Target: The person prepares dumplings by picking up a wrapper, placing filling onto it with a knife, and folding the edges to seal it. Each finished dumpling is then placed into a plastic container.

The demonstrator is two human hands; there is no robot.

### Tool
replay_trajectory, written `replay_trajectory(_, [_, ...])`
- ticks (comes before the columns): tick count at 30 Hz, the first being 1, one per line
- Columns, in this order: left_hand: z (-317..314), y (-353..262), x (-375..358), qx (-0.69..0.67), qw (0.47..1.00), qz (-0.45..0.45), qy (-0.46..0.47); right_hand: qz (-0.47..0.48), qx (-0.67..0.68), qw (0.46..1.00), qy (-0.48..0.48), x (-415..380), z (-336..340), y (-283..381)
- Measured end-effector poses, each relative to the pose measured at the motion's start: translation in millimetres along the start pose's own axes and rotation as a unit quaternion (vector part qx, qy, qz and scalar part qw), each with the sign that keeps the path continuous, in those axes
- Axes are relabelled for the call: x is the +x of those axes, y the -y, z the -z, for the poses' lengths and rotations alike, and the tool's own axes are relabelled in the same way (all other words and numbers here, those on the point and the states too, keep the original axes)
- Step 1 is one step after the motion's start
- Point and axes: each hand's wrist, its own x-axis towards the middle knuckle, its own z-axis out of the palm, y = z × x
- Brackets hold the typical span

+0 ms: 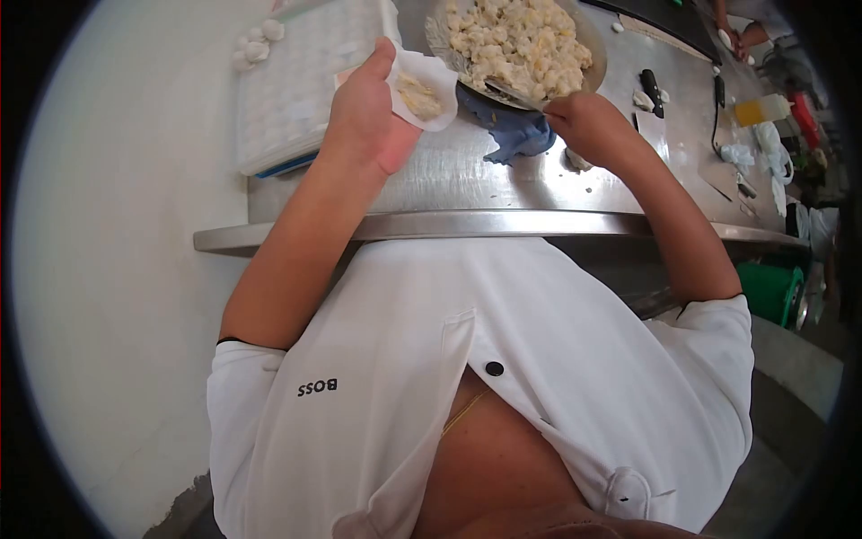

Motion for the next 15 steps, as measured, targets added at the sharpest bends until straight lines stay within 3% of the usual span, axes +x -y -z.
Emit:
replay_trajectory(1, [-3, -2, -6, -0.030, 0.999, 0.017, 0.023, 0.002, -0.001, 1.000, -0.001, 3, -5, 6])
replay_trajectory(3, [-8, -5, -11, -0.060, 0.997, 0.032, 0.045, 0.128, -0.042, 0.979, -0.151, 7, -15, 26])
replay_trajectory(6, [-9, -6, -18, -0.094, 0.992, 0.030, 0.076, 0.196, 0.104, 0.952, -0.213, 0, -19, 72])
replay_trajectory(15, [-11, -13, -27, -0.063, 0.996, 0.010, 0.063, 0.263, 0.146, 0.904, -0.304, 8, -6, 105])
